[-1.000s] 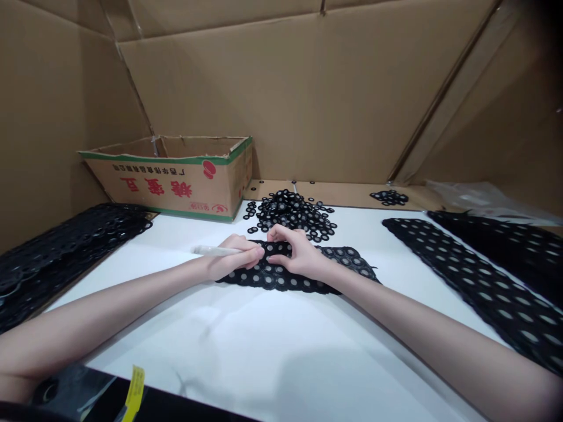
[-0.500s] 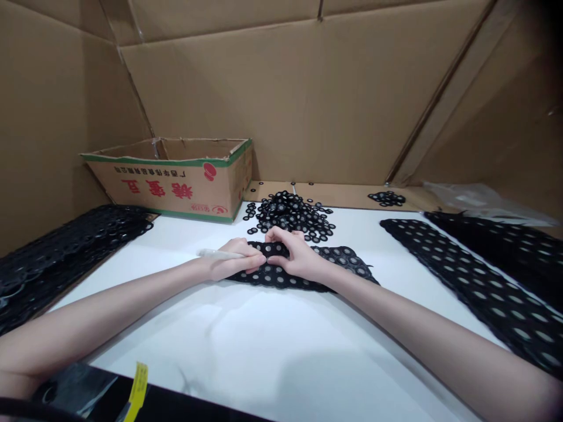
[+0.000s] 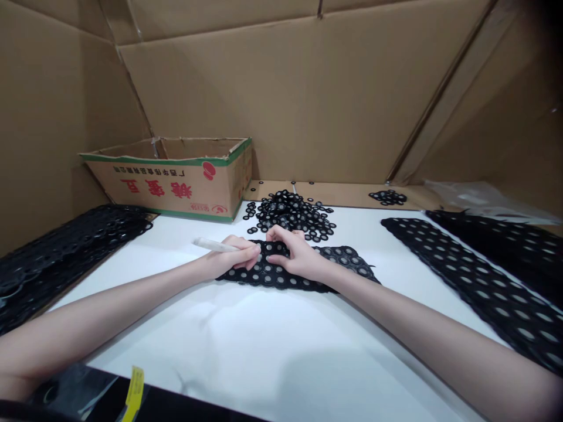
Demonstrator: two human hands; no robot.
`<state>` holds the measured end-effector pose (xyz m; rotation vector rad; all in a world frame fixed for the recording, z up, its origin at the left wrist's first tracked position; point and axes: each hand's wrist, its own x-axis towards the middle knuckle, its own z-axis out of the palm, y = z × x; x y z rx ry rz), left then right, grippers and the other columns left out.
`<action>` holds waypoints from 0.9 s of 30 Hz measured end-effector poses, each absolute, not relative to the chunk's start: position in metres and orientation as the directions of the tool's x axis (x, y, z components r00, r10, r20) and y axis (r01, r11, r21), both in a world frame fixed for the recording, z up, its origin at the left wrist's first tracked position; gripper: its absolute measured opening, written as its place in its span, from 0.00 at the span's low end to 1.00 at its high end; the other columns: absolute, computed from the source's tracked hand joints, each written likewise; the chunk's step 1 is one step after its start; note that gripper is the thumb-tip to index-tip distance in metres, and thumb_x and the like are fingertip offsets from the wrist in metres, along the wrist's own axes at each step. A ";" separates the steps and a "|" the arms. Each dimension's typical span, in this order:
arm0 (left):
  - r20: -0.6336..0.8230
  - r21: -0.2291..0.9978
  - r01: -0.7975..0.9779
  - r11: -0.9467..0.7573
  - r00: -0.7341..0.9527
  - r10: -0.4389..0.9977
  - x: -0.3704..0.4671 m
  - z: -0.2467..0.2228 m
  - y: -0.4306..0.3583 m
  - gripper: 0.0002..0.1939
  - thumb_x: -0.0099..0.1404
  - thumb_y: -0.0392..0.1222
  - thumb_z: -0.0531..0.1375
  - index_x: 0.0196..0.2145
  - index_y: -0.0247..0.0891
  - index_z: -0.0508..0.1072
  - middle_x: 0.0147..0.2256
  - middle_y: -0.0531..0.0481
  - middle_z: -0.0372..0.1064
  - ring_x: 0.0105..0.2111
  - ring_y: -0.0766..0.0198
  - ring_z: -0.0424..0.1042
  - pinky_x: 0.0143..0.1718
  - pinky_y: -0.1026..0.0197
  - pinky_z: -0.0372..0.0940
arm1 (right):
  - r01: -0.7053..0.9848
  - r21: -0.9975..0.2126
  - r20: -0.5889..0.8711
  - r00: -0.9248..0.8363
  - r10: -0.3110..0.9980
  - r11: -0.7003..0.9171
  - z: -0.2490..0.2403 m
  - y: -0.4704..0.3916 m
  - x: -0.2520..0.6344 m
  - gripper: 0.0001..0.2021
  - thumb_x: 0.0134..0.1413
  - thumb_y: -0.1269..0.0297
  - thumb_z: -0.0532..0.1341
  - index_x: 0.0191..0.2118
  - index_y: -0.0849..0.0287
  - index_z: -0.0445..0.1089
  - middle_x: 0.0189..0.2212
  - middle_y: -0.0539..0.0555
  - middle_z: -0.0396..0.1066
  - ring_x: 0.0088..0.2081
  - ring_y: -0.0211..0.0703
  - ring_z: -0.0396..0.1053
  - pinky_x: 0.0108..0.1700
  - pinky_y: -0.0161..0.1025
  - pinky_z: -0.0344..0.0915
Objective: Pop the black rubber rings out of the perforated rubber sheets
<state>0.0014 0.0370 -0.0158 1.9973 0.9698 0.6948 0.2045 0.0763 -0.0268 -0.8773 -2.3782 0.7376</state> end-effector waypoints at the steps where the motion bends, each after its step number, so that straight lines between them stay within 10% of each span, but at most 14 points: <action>1: 0.133 0.835 0.383 -0.394 0.554 0.822 0.002 -0.016 0.037 0.26 0.69 0.52 0.48 0.19 0.33 0.65 0.14 0.56 0.52 0.18 0.70 0.54 0.26 0.63 0.52 | 0.428 -0.632 0.261 -0.668 0.697 0.646 -0.027 0.076 0.204 0.12 0.48 0.71 0.61 0.36 0.55 0.57 0.38 0.51 0.70 0.45 0.47 0.67 0.52 0.50 0.48; 27: 0.146 0.638 0.506 -0.580 0.660 0.737 0.002 -0.014 0.033 0.26 0.72 0.47 0.45 0.20 0.34 0.65 0.22 0.55 0.66 0.26 0.69 0.59 0.41 0.63 0.52 | 0.426 -0.632 0.253 -0.677 0.692 0.648 -0.027 0.077 0.204 0.12 0.48 0.71 0.62 0.37 0.56 0.57 0.39 0.51 0.69 0.45 0.47 0.66 0.51 0.49 0.48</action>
